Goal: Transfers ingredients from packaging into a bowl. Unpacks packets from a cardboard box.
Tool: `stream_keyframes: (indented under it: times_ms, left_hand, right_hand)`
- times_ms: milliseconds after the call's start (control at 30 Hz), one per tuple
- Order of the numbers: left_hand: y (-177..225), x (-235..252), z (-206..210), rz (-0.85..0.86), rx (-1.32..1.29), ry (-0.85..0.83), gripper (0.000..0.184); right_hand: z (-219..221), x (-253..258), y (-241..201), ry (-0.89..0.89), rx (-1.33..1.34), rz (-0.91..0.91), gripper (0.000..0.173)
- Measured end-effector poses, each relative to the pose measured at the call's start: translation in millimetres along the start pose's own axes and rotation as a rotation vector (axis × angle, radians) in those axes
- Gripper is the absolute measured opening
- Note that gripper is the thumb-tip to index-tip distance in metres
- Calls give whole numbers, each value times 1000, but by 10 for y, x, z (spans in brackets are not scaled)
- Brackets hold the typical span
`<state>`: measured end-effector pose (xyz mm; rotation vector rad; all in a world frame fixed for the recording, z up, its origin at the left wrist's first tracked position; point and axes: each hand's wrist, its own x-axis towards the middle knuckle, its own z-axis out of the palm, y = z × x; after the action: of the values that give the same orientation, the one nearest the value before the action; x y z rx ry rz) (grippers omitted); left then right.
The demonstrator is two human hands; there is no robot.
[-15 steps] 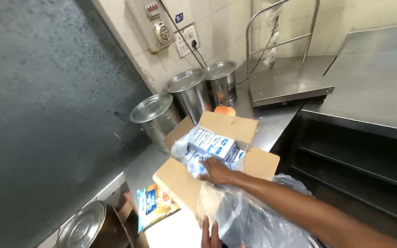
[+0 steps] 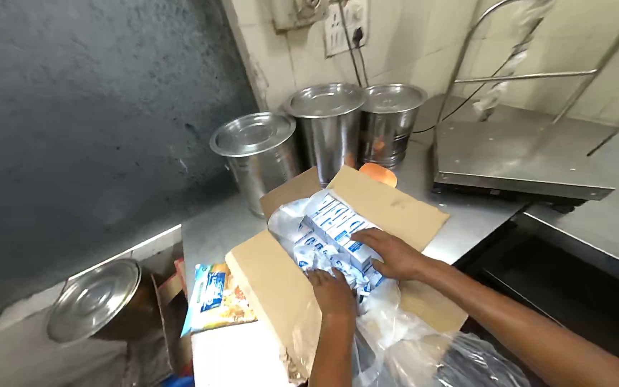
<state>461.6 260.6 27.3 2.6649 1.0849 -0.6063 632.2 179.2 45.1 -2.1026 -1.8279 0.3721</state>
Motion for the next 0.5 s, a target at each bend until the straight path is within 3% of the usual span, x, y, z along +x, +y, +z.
stream_keyframes:
  times_ms: [67, 100, 267, 400, 467, 500]
  left_hand:
    - [3, 20, 27, -10, -29, 16, 70]
    - [7, 20, 47, -15, -71, 32, 69]
    - [31, -139, 268, -80, -378, 340, 56]
    - [1, -191, 327, -56, -283, 473, 45]
    - [7, -177, 343, -69, -248, 586, 40]
    - [26, -143, 383, -94, -242, 653, 38]
  right_hand:
    - [127, 96, 100, -124, -185, -10, 92]
    - [192, 106, 109, -120, -241, -33, 96]
    - [296, 64, -114, 39, -287, -90, 76]
    - [235, 133, -222, -14, -408, -217, 79]
    - [99, 64, -568, -16, -240, -204, 60]
    - [17, -13, -1044, 6, -97, -125, 44]
